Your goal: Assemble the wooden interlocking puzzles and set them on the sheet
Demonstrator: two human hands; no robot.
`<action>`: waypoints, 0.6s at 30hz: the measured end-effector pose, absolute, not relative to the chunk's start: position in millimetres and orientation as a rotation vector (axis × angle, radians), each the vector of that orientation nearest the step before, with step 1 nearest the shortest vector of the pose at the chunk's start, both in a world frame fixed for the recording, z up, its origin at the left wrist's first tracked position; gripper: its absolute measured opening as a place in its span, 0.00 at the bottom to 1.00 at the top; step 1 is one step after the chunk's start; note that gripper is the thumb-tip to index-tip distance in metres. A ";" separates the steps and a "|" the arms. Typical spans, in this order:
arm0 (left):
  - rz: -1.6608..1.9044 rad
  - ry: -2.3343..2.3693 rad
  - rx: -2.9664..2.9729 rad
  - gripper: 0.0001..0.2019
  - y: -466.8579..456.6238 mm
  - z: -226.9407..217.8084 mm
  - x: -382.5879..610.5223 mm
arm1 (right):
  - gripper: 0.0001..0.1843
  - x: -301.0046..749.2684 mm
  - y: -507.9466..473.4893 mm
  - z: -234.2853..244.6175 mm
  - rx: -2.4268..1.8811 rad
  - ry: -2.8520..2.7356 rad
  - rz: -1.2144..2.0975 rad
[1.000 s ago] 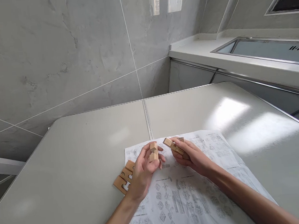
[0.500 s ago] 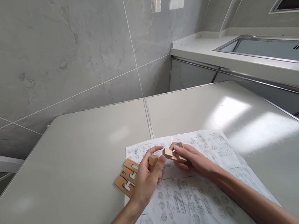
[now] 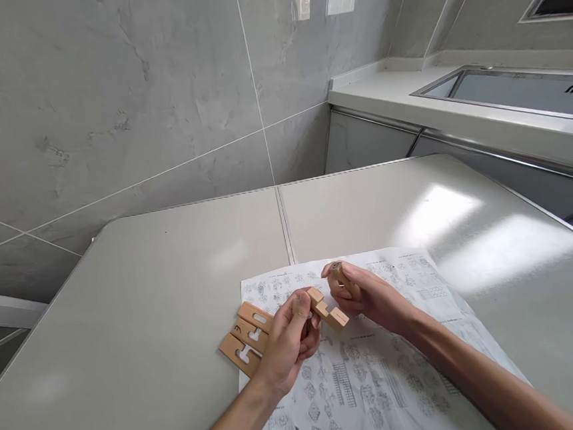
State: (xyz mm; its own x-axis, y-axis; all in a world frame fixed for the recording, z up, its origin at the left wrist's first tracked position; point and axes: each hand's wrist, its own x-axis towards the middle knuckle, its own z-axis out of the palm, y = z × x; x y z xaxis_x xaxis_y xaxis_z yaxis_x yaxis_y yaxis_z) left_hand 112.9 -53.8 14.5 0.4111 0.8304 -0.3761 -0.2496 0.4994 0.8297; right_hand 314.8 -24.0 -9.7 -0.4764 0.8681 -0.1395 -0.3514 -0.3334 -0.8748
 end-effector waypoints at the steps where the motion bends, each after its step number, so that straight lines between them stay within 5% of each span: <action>1: 0.769 0.889 0.763 0.24 -53.8 14.6 113.4 | 0.20 316.1 -24.3 -10.8 -0.780 -1.059 1.895; 18: 0.777 0.842 0.714 0.23 -50.6 7.5 113.2 | 0.18 319.4 -29.2 -8.8 -0.683 -1.142 2.027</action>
State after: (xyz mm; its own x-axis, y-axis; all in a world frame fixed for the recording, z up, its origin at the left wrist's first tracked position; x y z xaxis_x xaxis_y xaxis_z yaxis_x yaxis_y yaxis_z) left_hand 113.2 -50.6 7.5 0.4380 0.8189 -0.3708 -0.3040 0.5231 0.7962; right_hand 319.4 -29.2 -8.8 -0.6145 0.7821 -0.1033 -0.3170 -0.3647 -0.8755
